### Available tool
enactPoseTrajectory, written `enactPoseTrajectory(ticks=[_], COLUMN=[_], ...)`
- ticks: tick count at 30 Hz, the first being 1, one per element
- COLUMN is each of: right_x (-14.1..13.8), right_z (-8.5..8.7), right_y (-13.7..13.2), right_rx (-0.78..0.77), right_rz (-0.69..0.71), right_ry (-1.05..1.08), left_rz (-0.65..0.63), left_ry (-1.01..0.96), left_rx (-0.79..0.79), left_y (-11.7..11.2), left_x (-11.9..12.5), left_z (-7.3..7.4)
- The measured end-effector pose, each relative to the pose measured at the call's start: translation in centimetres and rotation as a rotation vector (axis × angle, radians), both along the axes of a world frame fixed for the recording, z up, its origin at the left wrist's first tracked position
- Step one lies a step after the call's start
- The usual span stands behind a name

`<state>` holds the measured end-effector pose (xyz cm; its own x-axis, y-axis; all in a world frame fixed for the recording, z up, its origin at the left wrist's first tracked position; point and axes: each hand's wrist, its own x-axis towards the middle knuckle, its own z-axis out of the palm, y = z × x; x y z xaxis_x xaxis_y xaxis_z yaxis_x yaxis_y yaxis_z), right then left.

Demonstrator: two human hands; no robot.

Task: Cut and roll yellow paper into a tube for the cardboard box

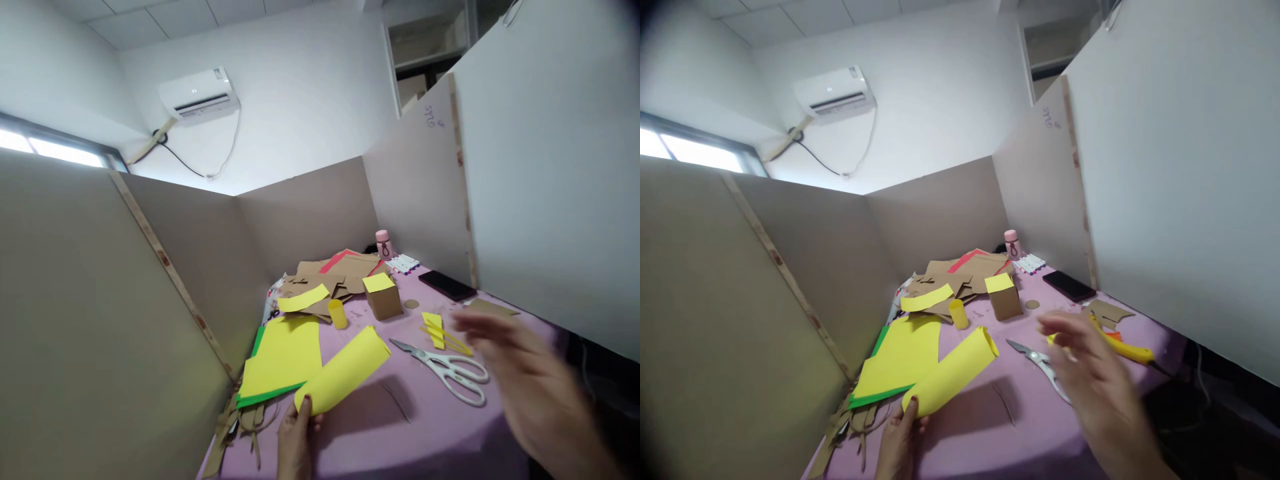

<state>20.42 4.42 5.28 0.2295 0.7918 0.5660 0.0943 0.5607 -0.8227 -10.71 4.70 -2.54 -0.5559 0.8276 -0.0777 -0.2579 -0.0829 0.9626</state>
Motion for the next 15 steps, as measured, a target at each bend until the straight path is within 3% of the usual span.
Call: enactPoseTrajectory(ticks=[3,7,15], right_x=[-2.5,-4.5,-3.5], right_z=[-2.0,-5.4,-6.0], right_y=[3.5,5.0,4.3], right_rx=[-0.234,-0.34,-0.263], right_rz=[0.195,0.403,0.526], right_ry=[-0.192,-0.266,-0.201], left_rz=[-0.021,-0.073,-0.125], left_ry=[-0.043,-0.056,-0.05], left_rx=[-0.02,-0.051,-0.091], left_y=[-0.4,-0.8,-1.5], left_x=[0.6,1.2,1.4], left_z=[0.0,-0.3,-0.8])
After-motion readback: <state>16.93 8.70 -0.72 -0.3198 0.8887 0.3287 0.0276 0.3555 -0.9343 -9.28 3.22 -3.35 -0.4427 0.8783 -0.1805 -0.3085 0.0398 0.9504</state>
